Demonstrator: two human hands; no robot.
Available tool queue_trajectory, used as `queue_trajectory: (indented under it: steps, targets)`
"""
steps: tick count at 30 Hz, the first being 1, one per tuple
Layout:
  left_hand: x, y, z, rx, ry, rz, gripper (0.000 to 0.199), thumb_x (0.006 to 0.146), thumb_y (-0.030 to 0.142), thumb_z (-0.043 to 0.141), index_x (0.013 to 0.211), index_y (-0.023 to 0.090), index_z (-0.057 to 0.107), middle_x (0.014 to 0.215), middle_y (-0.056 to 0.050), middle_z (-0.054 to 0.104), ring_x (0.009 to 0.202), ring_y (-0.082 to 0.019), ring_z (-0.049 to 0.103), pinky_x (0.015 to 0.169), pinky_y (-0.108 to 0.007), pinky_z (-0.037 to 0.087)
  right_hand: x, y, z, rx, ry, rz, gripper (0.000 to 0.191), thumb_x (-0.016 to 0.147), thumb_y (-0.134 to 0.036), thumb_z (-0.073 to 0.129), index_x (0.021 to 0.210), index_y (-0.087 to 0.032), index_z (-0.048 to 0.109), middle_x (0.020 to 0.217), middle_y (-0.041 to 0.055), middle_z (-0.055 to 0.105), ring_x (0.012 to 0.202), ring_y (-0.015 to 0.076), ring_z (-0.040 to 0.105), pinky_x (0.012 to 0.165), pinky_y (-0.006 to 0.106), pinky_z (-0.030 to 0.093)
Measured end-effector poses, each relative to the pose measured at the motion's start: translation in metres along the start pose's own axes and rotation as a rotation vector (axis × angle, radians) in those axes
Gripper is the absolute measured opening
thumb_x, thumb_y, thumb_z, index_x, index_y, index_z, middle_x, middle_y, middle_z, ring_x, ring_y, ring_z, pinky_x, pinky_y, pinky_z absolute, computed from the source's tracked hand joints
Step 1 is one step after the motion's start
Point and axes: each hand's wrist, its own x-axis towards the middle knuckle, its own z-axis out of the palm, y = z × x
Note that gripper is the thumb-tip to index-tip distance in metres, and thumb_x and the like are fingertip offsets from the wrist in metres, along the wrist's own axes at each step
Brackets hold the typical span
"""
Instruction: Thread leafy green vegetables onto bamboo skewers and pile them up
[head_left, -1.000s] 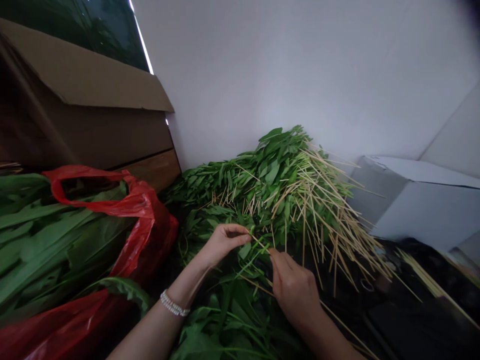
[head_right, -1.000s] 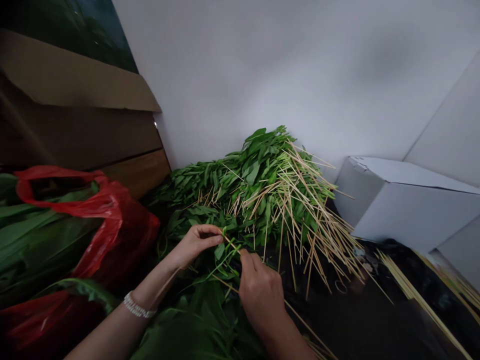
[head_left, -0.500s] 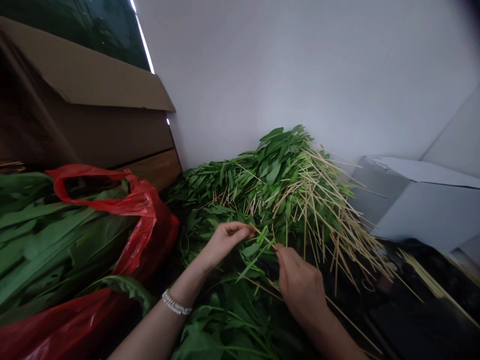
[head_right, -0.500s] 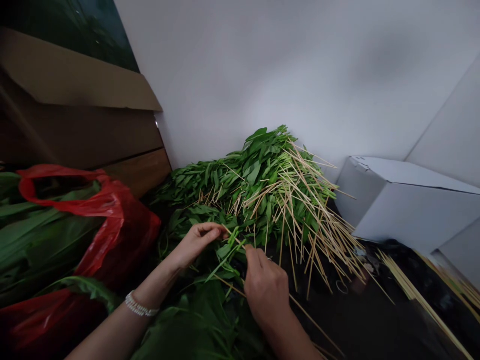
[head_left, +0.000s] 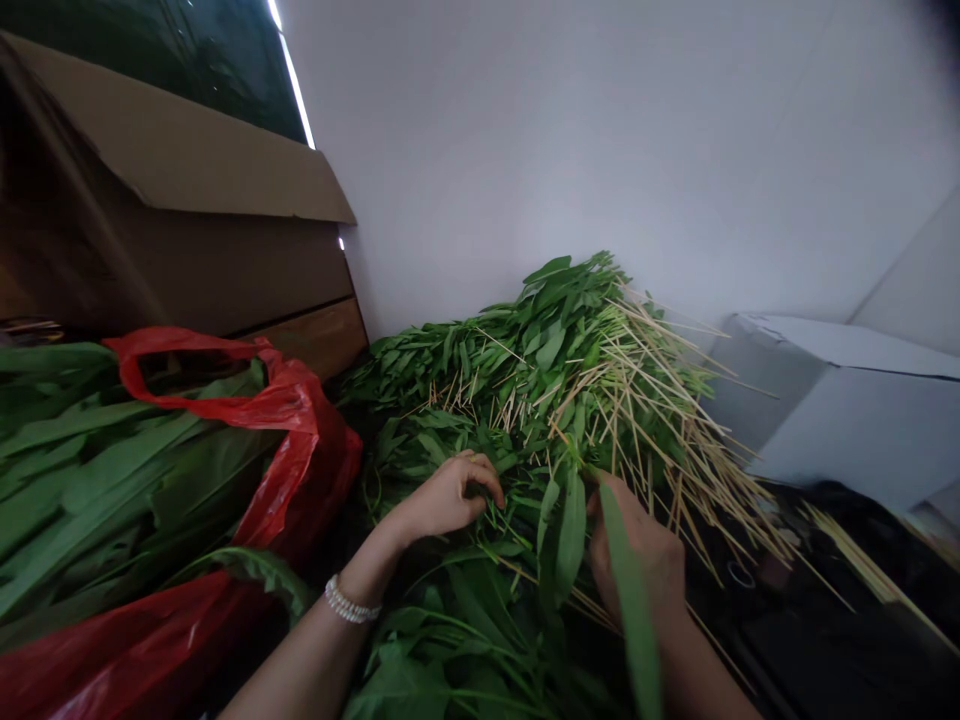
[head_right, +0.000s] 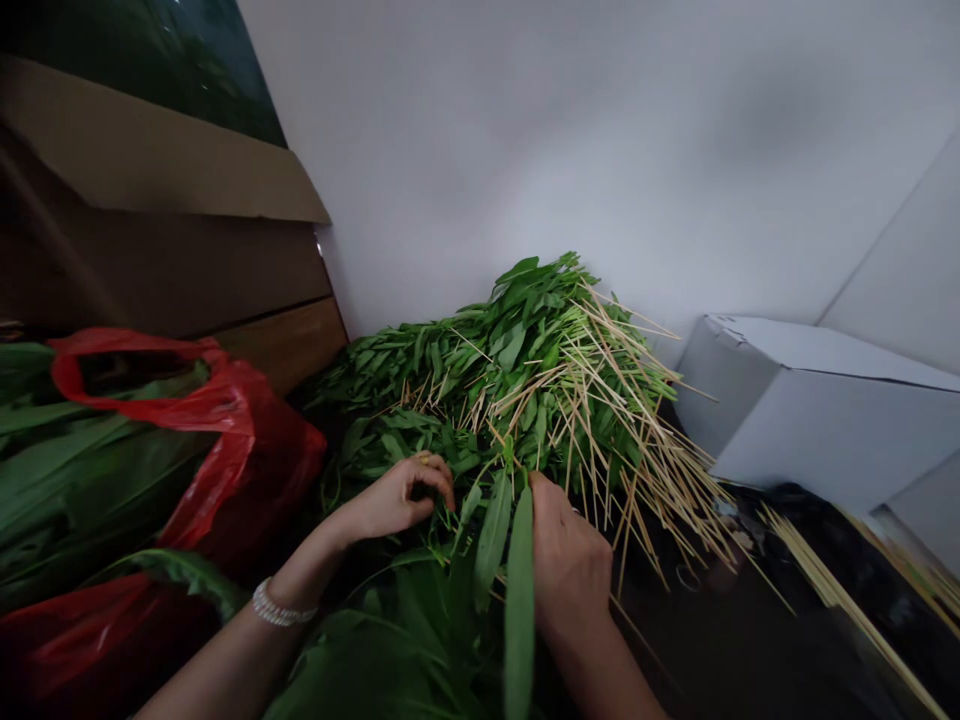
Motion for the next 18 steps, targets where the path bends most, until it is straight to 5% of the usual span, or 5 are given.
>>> queue_trajectory:
  steps: [7, 18]
  targets:
    - [-0.007, 0.003, -0.002, 0.163, -0.25, 0.07, 0.024, 0.062, 0.01, 0.067, 0.081, 0.023, 0.073, 0.097, -0.001, 0.062, 0.096, -0.02, 0.051, 0.093, -0.032, 0.032, 0.006, -0.006, -0.01, -0.063, -0.01, 0.05, 0.033, 0.088, -0.018, 0.032, 0.109, -0.017, 0.056, 0.082, 0.0041, 0.068, 0.058, 0.0146, 0.063, 0.051, 0.023, 0.04]
    - [-0.008, 0.001, 0.007, 0.167, -0.239, 0.041, 0.007, 0.065, 0.024, 0.076, 0.072, 0.024, 0.074, 0.093, -0.001, 0.063, 0.097, -0.021, 0.051, 0.088, -0.031, 0.035, 0.004, -0.008, 0.001, -0.039, 0.061, -0.008, 0.027, 0.096, -0.02, 0.034, 0.103, -0.016, 0.059, 0.08, 0.0024, 0.07, 0.058, 0.0114, 0.063, 0.053, 0.022, 0.039]
